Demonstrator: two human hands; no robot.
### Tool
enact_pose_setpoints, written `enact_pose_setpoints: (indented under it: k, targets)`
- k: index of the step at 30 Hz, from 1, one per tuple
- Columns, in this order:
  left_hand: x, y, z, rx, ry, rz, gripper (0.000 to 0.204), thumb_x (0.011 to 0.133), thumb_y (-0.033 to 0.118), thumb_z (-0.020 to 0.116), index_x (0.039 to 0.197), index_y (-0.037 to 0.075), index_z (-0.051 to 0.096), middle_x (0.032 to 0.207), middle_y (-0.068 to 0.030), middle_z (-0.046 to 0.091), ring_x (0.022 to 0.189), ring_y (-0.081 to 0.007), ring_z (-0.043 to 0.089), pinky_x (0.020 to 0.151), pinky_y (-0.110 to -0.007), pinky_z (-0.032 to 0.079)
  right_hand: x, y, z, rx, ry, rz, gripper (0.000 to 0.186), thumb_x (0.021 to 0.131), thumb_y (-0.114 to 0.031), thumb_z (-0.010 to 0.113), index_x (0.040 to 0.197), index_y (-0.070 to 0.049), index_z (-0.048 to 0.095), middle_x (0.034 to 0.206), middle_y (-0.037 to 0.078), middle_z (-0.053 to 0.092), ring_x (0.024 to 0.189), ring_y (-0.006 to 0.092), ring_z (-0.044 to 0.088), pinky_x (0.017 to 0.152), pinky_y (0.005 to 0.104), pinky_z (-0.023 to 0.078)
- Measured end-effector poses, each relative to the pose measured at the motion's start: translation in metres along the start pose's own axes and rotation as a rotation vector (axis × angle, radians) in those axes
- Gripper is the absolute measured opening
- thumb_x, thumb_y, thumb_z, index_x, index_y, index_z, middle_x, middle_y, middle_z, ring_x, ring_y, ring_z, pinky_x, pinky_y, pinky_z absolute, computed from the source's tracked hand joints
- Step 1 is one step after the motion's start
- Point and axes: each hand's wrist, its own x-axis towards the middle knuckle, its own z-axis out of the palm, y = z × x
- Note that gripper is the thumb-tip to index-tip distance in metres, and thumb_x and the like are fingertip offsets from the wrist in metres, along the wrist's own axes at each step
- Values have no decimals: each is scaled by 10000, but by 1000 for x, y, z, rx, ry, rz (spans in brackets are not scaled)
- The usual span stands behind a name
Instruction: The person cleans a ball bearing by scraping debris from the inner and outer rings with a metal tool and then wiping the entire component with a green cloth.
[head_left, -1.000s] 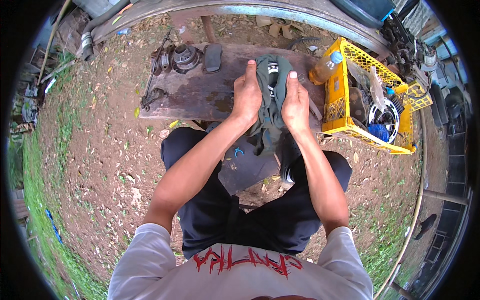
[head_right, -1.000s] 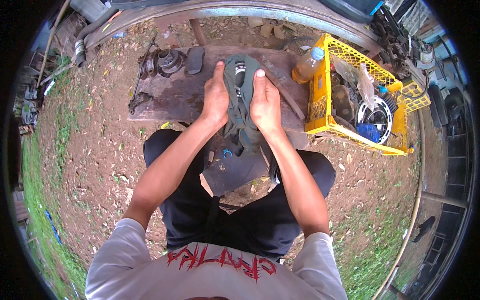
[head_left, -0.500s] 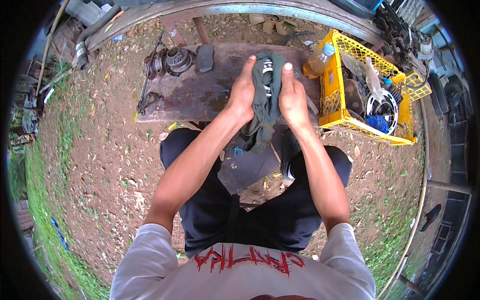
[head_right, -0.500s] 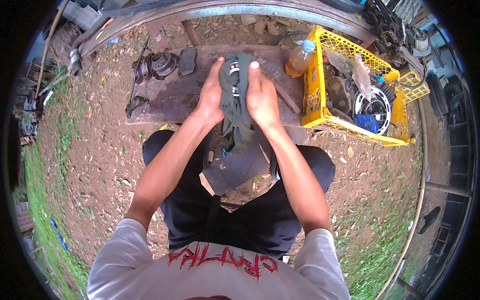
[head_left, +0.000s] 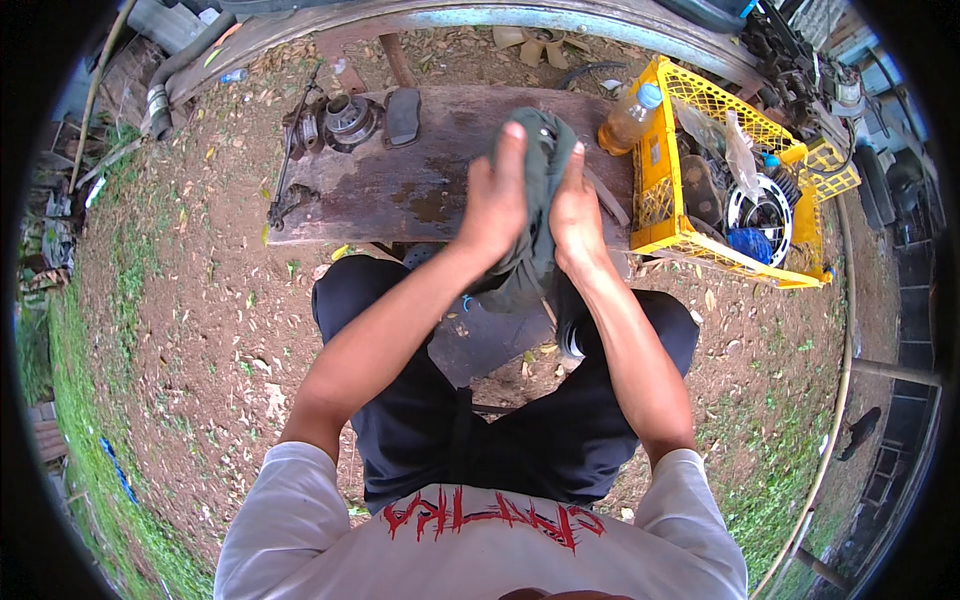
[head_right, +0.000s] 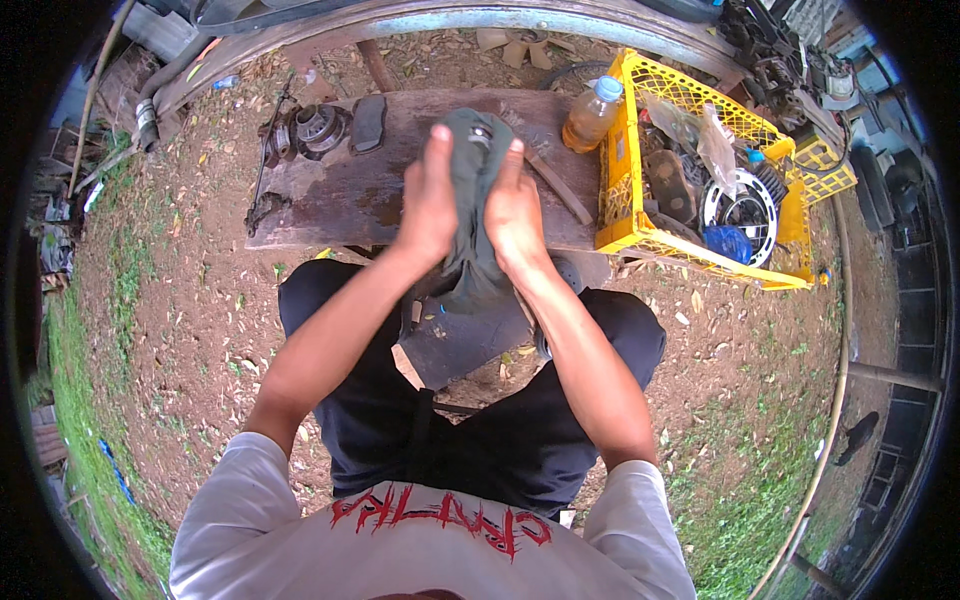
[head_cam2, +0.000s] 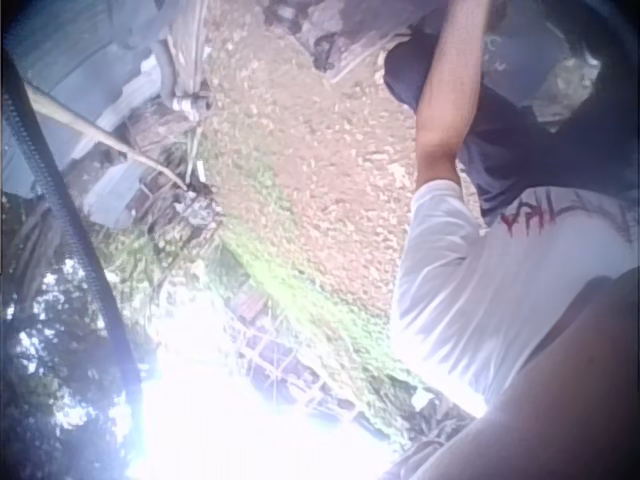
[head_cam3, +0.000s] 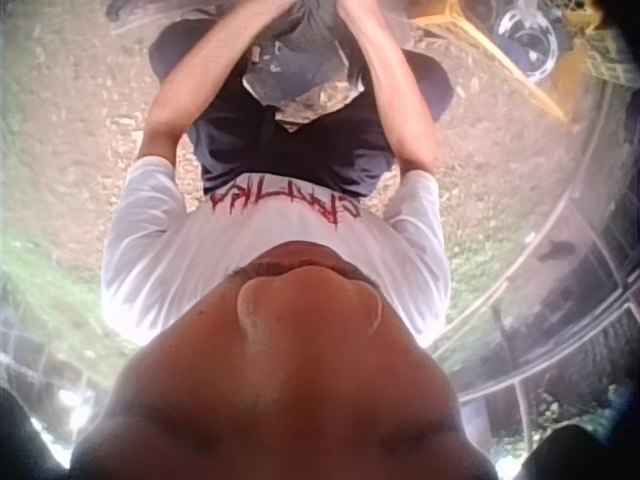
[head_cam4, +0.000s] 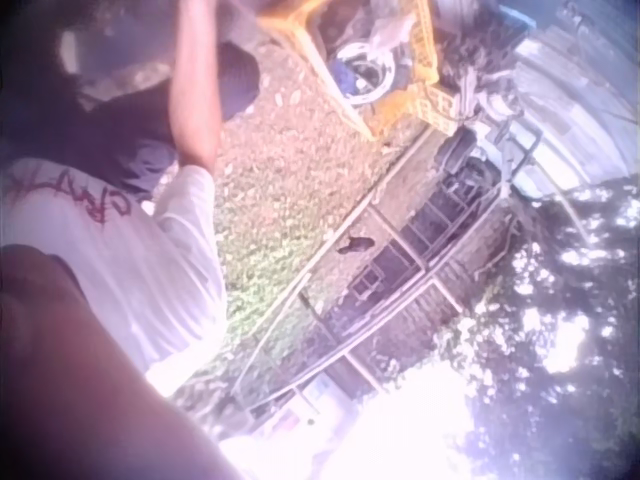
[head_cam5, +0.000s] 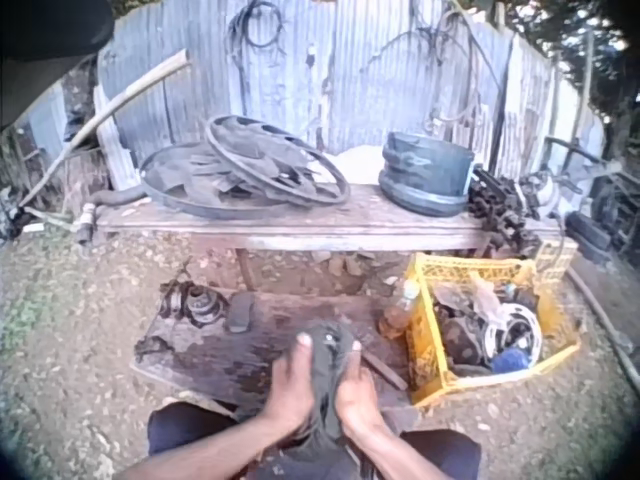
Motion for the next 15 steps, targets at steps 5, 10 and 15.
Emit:
enact_pose_setpoints:
  k: [5, 10, 15]
  targets:
    - [21, 22, -30, -734, -284, -242, 416, 980, 455, 492, 1028, 73, 648, 961, -71, 700, 843, -179, 684, 800, -341, 566, 2, -40, -11, -588, -191, -286, 724, 1004, -585, 326, 966, 60, 653, 726, 266, 631, 786, 319, 679, 761, 431, 486]
    - [17, 35, -29, -488, -286, -343, 361, 960, 416, 555, 1029, 77, 659, 981, -64, 702, 828, -172, 693, 763, -339, 585, 16, -44, -27, -515, -328, -424, 690, 970, -598, 422, 900, 54, 639, 715, 260, 626, 723, 323, 642, 716, 439, 474]
    - [19, 18, -28, -579, -200, -219, 476, 989, 489, 479, 1099, 55, 639, 992, -63, 695, 855, -173, 687, 801, -332, 572, 16, -30, -5, -461, -186, -391, 689, 994, -552, 392, 845, 85, 610, 709, 285, 600, 727, 343, 634, 731, 449, 465]
